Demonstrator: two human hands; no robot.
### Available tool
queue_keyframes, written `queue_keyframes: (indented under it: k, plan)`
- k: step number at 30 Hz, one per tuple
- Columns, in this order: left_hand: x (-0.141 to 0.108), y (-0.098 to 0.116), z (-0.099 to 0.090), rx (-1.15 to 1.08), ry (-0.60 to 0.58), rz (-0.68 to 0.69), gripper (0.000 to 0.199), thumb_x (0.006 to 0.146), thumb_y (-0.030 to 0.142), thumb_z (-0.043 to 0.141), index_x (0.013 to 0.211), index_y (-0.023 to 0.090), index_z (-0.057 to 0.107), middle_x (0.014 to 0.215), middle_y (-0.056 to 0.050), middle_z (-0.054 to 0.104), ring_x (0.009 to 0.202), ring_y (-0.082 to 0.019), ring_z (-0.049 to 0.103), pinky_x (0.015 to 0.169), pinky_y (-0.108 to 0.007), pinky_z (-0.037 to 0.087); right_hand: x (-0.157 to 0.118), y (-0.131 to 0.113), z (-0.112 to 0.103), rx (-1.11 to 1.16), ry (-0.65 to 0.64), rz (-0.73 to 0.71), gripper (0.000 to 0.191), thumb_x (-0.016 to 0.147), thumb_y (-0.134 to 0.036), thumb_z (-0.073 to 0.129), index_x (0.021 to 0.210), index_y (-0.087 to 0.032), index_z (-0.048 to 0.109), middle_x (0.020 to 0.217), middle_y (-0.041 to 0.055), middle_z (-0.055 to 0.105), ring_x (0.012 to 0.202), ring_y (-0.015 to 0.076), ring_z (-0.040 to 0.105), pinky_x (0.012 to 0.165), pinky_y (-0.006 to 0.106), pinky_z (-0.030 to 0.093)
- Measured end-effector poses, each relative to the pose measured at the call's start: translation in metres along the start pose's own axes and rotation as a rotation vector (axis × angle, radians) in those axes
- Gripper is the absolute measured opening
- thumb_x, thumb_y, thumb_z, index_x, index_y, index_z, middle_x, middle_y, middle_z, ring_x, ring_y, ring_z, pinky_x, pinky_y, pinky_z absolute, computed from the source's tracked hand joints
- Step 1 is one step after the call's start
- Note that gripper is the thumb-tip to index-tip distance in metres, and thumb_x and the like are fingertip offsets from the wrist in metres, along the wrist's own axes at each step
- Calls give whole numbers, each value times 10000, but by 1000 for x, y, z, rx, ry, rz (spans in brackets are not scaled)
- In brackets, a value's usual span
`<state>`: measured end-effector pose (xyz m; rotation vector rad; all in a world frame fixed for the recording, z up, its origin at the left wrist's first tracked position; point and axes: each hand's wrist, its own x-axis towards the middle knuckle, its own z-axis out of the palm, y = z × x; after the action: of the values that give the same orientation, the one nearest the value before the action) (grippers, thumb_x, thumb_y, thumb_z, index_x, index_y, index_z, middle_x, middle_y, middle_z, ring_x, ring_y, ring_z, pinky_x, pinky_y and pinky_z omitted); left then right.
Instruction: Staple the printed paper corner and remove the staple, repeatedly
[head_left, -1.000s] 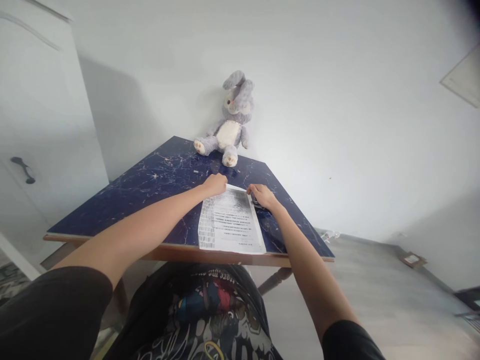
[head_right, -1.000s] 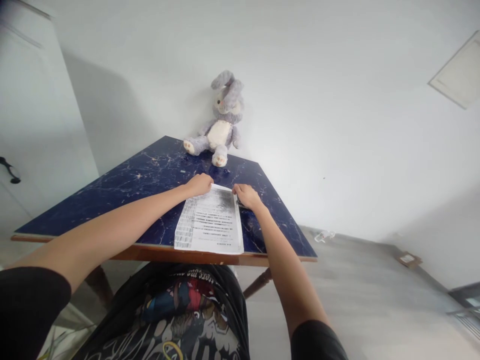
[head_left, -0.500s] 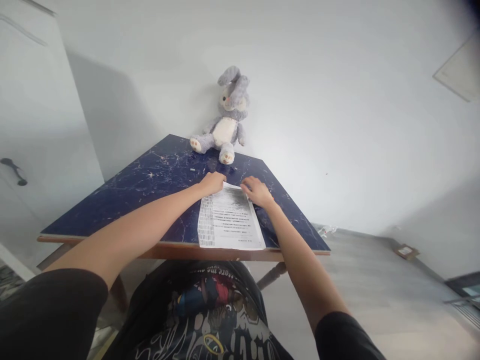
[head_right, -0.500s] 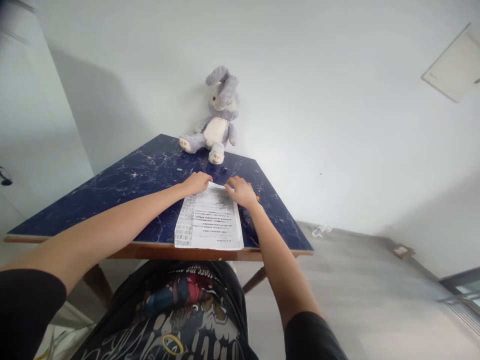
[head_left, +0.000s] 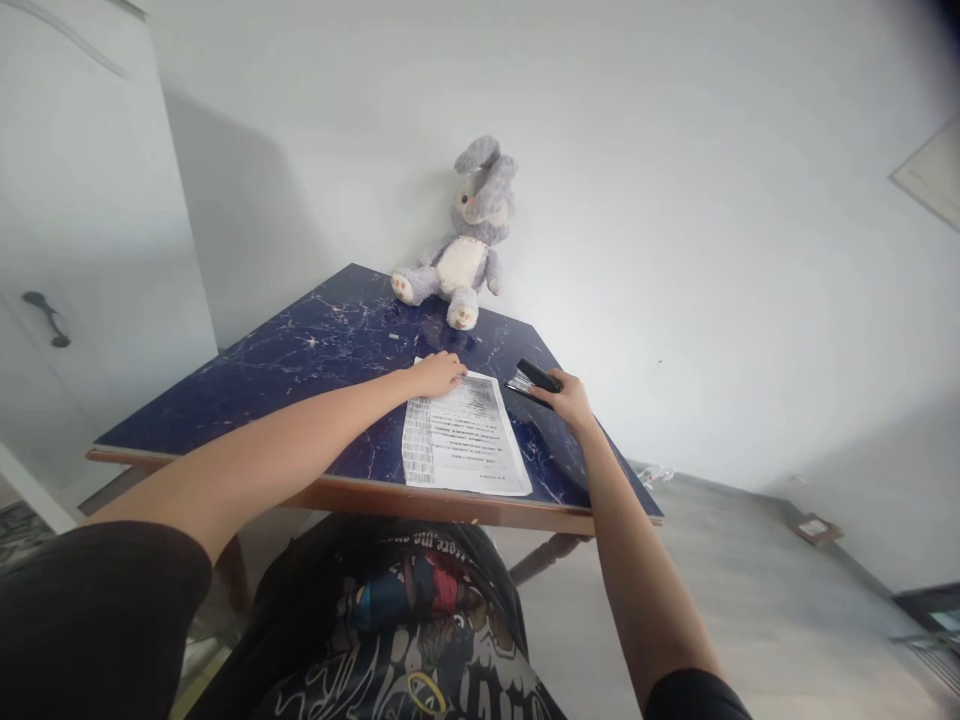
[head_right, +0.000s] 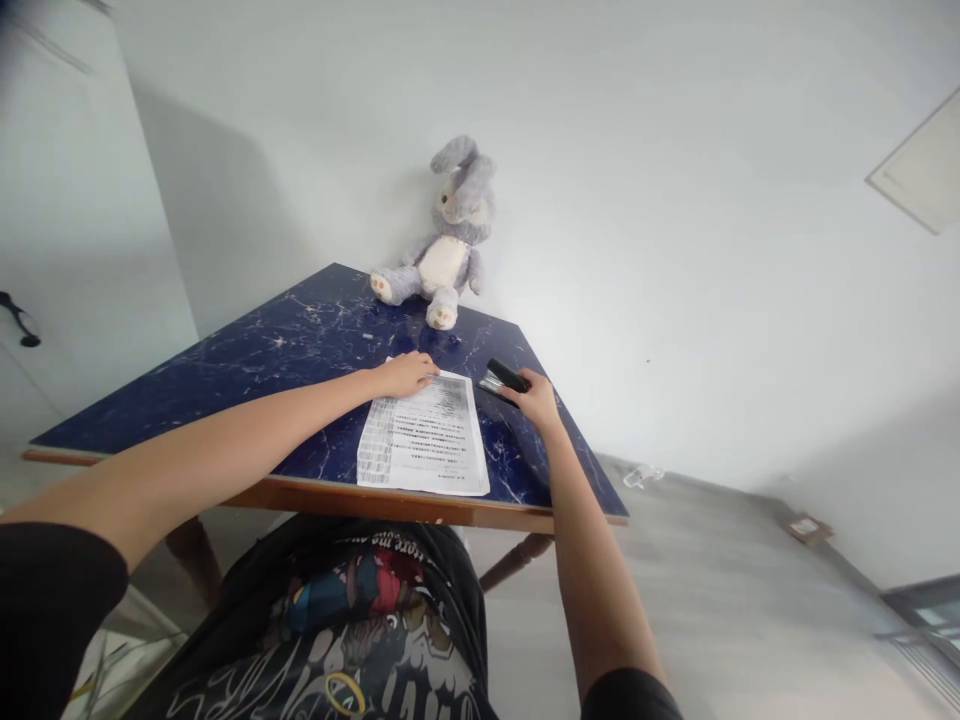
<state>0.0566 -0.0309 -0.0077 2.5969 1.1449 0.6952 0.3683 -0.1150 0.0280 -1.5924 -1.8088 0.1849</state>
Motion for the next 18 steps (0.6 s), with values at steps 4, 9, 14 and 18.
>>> queue_keyframes:
  k: [4,9,14,18]
  plan:
    - [2,-15,1,-16,20,104,334,946,220,535,1233,199,705,1359,-116,593,1203,-250,600,1088,-370,441,12,-47,45,83,-187,-92,415,735,-574,748,839,-184,654,735,-16,615,685,173,526,652,291,380]
    - [8,-33,-8,-258,138,25,293,952,163,437,1107,163,686,1117,-91,699,1077,-203,648,1047,-355,481,17,-62,75,312,-341,-167,502,679,-554,836,964,-148,753,833,29,705,806,217,627,755,319,479]
    - [14,-39,-8,-635,157,-206,200,963,283,505,961,168,669,1014,-90,756,956,-181,700,958,-339,532,8,-40,62,867,-620,-7,598,742,-545,844,1184,-151,769,1093,115,777,1031,285,707,957,407,530]
    - [16,-38,-7,-803,163,-286,240,980,339,513,926,164,668,1023,-113,767,931,-181,721,941,-338,543,13,-28,63,961,-609,98,641,602,-440,949,1163,-178,783,1105,107,789,1044,283,720,1011,432,527]
